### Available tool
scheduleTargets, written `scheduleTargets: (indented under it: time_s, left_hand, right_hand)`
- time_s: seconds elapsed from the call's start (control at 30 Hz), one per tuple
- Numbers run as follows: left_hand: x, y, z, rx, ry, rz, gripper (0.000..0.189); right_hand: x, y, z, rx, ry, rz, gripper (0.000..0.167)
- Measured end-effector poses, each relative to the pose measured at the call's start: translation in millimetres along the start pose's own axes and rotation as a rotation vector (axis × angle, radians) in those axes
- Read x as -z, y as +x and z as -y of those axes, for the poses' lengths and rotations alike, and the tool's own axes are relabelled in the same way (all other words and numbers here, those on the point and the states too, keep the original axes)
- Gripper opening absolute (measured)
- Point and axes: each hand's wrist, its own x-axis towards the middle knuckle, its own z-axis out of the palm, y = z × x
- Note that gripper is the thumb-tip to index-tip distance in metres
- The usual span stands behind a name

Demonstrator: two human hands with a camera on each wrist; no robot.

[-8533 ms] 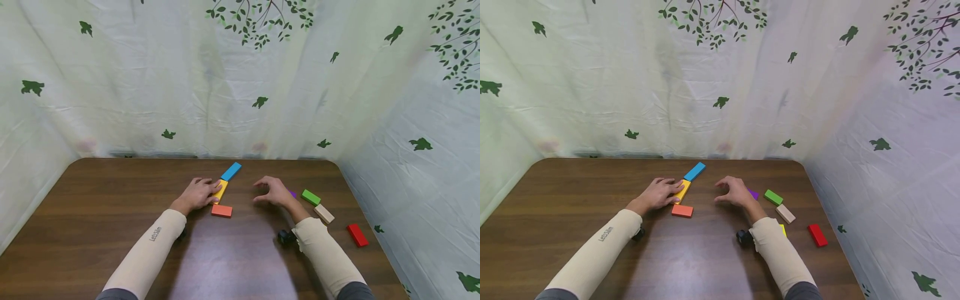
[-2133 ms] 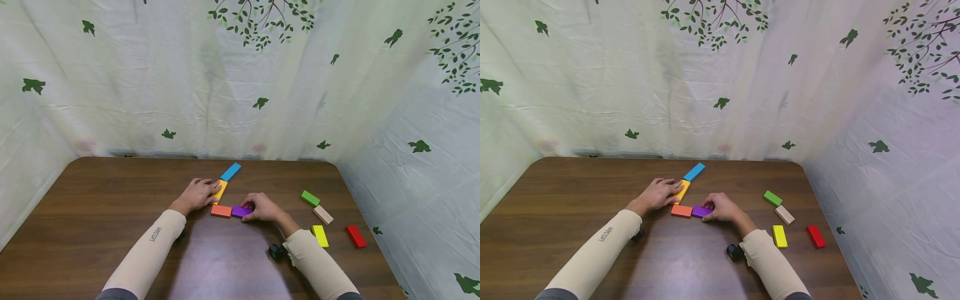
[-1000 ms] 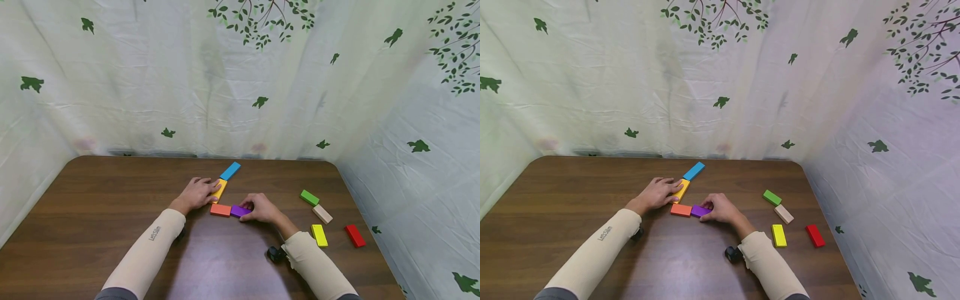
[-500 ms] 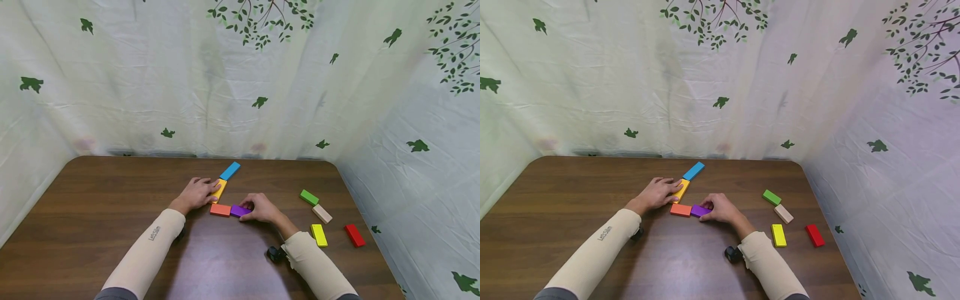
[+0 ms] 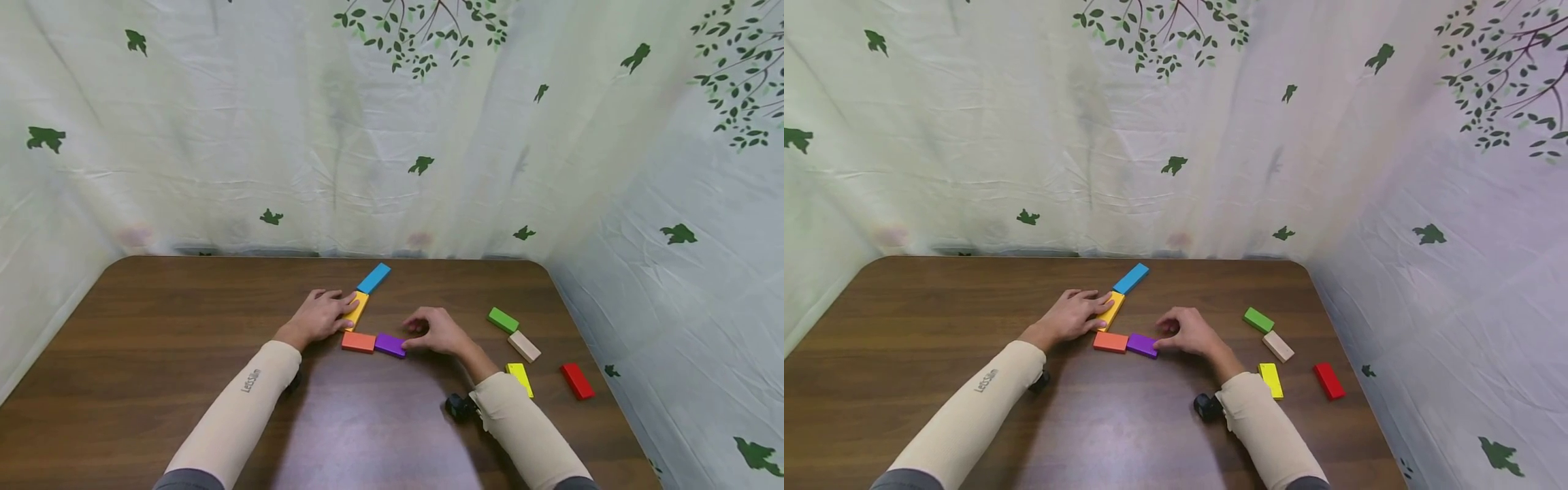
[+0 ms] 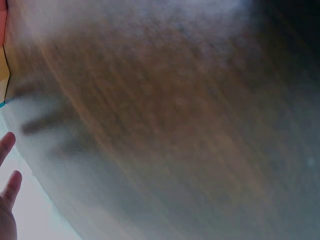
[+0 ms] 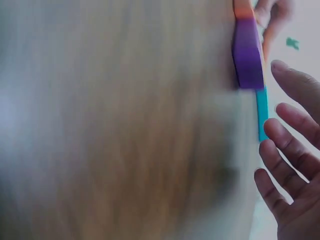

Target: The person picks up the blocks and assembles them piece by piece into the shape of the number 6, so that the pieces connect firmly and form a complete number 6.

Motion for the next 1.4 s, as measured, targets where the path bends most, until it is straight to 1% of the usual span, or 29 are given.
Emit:
scheduleTargets:
  time_s: [0.2, 0.3, 0.43, 0.5, 0.67, 0.93, 1.1, 1.3, 1.4]
  left_hand:
    - [1.2, 1.1, 0.3, -0.014, 0.010, -0.001, 0.055]
    - [1.7, 0.5, -0.1, -0.010, -0.001, 0.002, 0.055]
    - [2.2, -0.6, -0.7, -0.003, -0.007, 0.006, 0.056]
    - [2.3, -0.7, -1.0, -0.005, -0.005, 0.003, 0.056]
    - [2.0, -0.9, -0.9, -0.011, 0.012, 0.001, 0.055]
    - [0.3, 0.1, -0.5, -0.016, 0.030, -0.002, 0.055]
    - [-0.2, 1.4, -1.2, -0.024, 0.033, -0.004, 0.054]
    - [0.0, 0.3, -0.1, -0.012, 0.034, 0.009, 0.055]
    - [0.3, 0.4, 0.6, -0.017, 0.028, 0.005, 0.055]
  right_hand:
    - [23.5, -7.2, -19.2, -0.016, -0.061, -0.082, 0.038]
    - [35.1, -12.2, -29.1, -0.024, -0.092, -0.131, 0.038]
    - [49.8, -20.6, -38.9, -0.033, -0.096, -0.188, 0.039]
    - [56.3, -25.2, -42.6, -0.050, -0.098, -0.206, 0.039]
    - [69.4, -36.5, -50.6, -0.112, -0.085, -0.216, 0.039]
    - [86.1, -52.5, -61.6, -0.205, -0.031, -0.227, 0.041]
    - [96.7, -65.3, -70.6, -0.255, -0.039, -0.240, 0.041]
    - [100.7, -74.3, -78.5, -0.288, -0.053, -0.237, 0.042]
    - [100.3, -77.8, -81.5, -0.303, -0.056, -0.243, 0.041]
